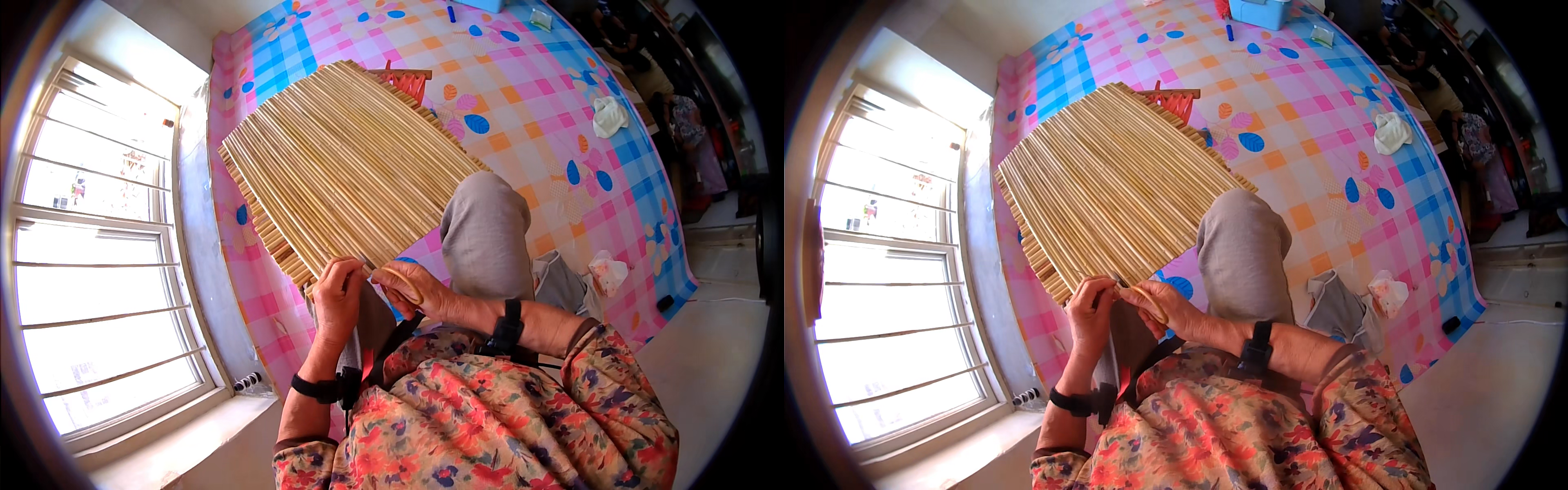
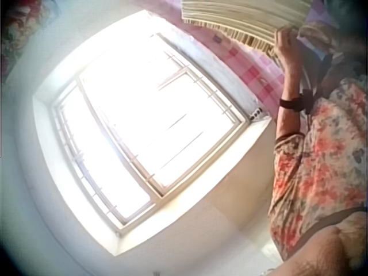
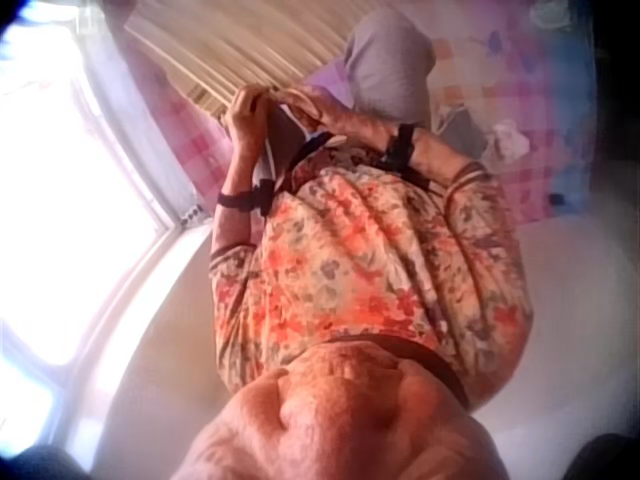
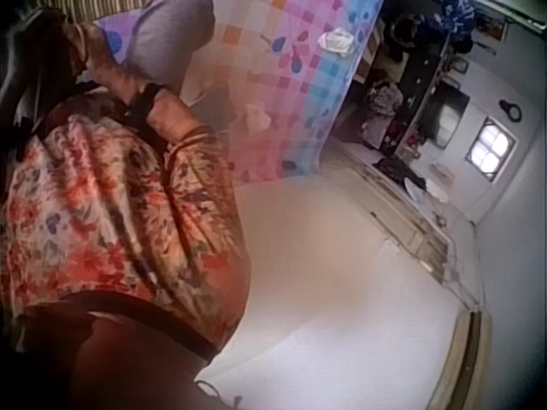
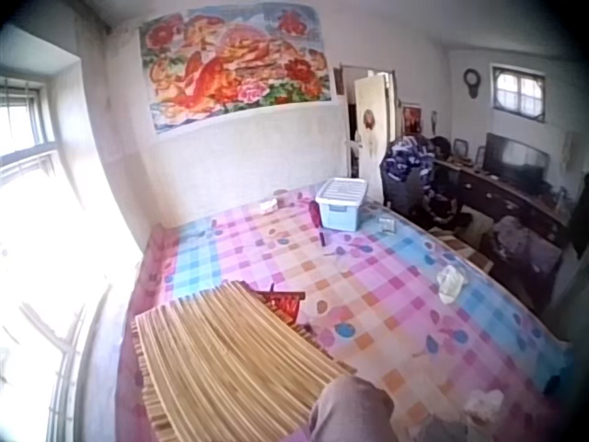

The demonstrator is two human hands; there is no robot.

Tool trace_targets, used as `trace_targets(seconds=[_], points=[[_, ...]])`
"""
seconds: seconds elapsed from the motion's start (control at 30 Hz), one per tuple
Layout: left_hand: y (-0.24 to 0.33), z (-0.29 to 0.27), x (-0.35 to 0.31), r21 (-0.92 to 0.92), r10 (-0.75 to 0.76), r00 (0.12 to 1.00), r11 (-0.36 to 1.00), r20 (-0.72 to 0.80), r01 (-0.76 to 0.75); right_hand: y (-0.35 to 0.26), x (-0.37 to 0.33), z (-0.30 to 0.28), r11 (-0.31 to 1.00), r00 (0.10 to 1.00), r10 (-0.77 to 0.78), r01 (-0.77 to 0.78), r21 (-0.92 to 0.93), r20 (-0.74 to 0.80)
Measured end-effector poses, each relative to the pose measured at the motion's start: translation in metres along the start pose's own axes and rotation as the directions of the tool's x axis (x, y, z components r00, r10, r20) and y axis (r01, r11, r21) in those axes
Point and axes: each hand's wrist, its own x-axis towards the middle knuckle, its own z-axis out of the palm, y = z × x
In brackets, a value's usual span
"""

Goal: The person assembles a bamboo mat by threading a cord through the individual slats and trimming excess material with scissors.

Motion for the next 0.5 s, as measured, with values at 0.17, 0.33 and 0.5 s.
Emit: trace_targets(seconds=[0.17,0.33,0.5], points=[[-0.003,-0.004,-0.006,-0.104,-0.072,0.997,0.992,-0.011,0.071,0.004,0.002,-0.001,1.000,0.999,0.002,0.000,0.028,-0.052],[0.004,-0.016,-0.010,0.179,0.166,0.986,0.971,-0.021,-0.159,0.020,-0.006,-0.021,0.993,0.980,-0.011,0.033,0.112,-0.198],[-0.007,-0.029,-0.031,0.371,0.169,0.983,0.910,0.075,-0.185,0.025,-0.010,-0.030,0.977,0.932,-0.068,0.135,0.167,-0.356]])
